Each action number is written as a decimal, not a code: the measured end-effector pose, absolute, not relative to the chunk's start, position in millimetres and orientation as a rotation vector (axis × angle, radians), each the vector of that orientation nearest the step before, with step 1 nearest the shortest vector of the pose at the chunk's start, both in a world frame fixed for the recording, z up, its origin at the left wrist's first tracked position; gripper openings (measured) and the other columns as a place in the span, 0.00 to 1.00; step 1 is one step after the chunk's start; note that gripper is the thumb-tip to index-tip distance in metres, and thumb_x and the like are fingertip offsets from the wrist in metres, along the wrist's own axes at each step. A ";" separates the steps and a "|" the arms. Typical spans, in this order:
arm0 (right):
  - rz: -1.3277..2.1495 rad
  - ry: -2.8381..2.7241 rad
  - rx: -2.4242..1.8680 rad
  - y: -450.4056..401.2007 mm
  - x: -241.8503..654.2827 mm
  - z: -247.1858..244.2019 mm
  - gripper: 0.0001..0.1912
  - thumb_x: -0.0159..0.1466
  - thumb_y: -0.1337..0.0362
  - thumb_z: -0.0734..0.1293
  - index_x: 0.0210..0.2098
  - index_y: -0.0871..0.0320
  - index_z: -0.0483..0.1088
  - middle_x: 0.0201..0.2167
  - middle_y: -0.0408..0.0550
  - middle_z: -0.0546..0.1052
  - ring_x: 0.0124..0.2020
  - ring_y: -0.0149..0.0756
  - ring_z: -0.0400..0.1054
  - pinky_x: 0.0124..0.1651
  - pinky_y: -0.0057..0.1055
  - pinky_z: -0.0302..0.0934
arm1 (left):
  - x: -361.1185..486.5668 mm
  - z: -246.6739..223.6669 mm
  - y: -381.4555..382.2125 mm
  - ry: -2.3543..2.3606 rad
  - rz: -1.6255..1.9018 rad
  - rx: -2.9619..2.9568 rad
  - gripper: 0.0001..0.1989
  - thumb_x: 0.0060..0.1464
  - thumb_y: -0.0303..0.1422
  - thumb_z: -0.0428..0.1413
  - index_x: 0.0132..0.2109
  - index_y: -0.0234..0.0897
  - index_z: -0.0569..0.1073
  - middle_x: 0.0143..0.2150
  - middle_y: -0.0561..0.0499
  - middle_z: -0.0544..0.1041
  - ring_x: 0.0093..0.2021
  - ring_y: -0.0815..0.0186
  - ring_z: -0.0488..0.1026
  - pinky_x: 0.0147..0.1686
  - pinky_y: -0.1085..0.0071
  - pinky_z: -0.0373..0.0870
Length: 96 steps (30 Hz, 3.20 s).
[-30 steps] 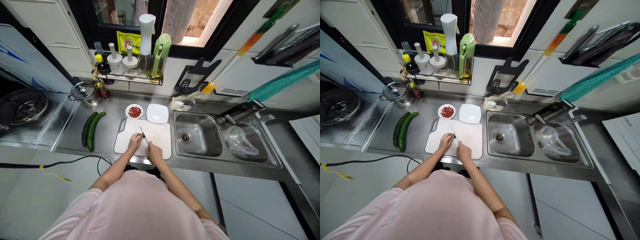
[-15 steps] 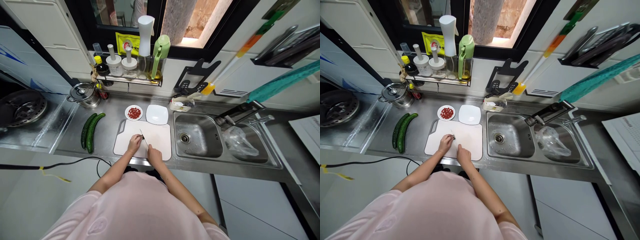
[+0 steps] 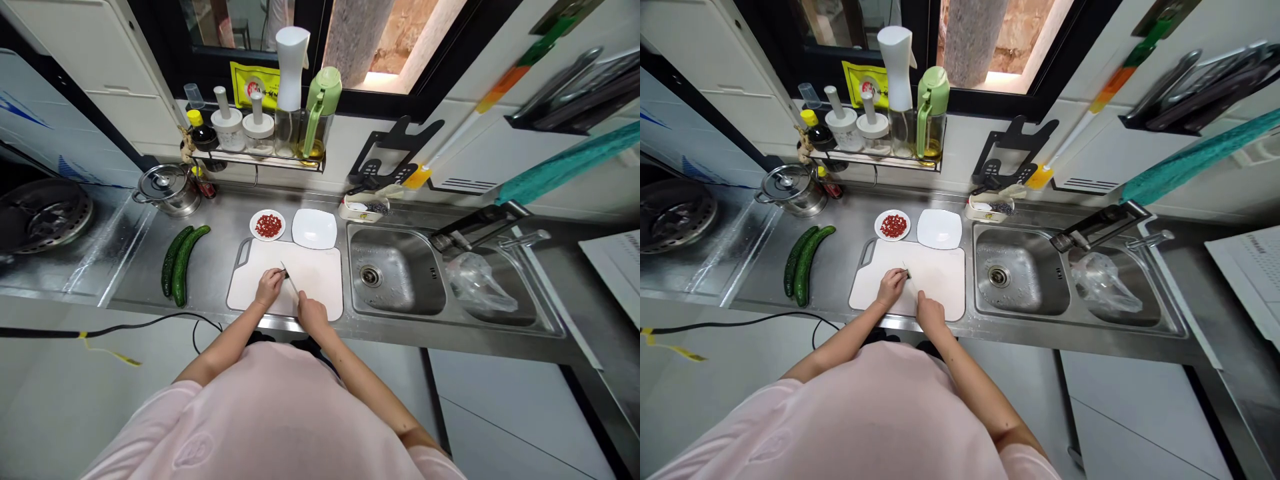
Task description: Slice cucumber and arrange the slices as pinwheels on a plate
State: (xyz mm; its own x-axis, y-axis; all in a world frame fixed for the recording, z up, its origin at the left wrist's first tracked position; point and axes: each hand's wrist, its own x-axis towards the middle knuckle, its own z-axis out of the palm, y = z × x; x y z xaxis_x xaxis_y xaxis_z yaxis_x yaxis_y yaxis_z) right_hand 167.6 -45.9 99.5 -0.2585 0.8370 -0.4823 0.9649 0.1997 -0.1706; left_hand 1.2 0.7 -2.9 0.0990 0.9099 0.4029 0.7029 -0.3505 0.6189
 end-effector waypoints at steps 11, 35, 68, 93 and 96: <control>-0.625 2.196 1.687 -38.3 163.7 103.3 0.12 0.66 0.70 0.52 0.49 0.60 0.57 0.35 0.56 0.76 0.37 0.40 0.71 0.37 0.31 0.58 | 0.1 -1.2 1.1 1.592 1.094 2.108 0.12 0.61 0.32 0.47 0.45 0.39 0.74 0.41 0.46 0.73 0.44 0.65 0.69 0.45 0.64 0.68; -0.601 2.223 1.731 -22.8 152.2 100.0 0.12 0.66 0.70 0.51 0.48 0.60 0.59 0.34 0.55 0.76 0.38 0.40 0.71 0.38 0.32 0.58 | 0.1 -1.0 0.7 1.579 1.099 2.101 0.12 0.61 0.32 0.46 0.45 0.40 0.73 0.41 0.46 0.72 0.44 0.64 0.69 0.45 0.64 0.68; -0.596 2.228 1.711 -29.8 159.3 86.8 0.13 0.66 0.69 0.52 0.49 0.60 0.57 0.35 0.55 0.76 0.39 0.42 0.71 0.39 0.33 0.59 | -0.2 -2.0 0.9 1.580 1.089 2.097 0.12 0.60 0.31 0.47 0.45 0.39 0.73 0.42 0.46 0.72 0.45 0.64 0.68 0.46 0.65 0.68; -0.600 2.236 1.732 -11.9 147.8 83.8 0.13 0.66 0.70 0.51 0.49 0.60 0.58 0.36 0.56 0.76 0.39 0.41 0.71 0.41 0.33 0.59 | -0.2 -1.7 1.5 1.558 1.118 2.121 0.11 0.60 0.31 0.47 0.45 0.39 0.73 0.41 0.46 0.72 0.45 0.64 0.69 0.45 0.63 0.68; -0.598 2.241 1.726 -20.4 154.7 85.2 0.12 0.66 0.69 0.51 0.48 0.60 0.58 0.36 0.56 0.76 0.39 0.41 0.71 0.40 0.33 0.59 | 0.1 -1.4 1.5 1.557 1.121 2.117 0.11 0.60 0.31 0.47 0.45 0.39 0.73 0.41 0.46 0.72 0.45 0.64 0.69 0.45 0.63 0.68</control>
State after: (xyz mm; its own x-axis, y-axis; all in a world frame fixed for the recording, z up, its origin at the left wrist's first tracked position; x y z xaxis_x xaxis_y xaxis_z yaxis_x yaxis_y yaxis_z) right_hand 154.7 -20.4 85.2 -0.2670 0.8600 -0.4349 0.9623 0.2139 -0.1679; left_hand 0.1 1.5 -1.4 0.1165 0.9016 0.4167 0.6813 -0.3778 0.6270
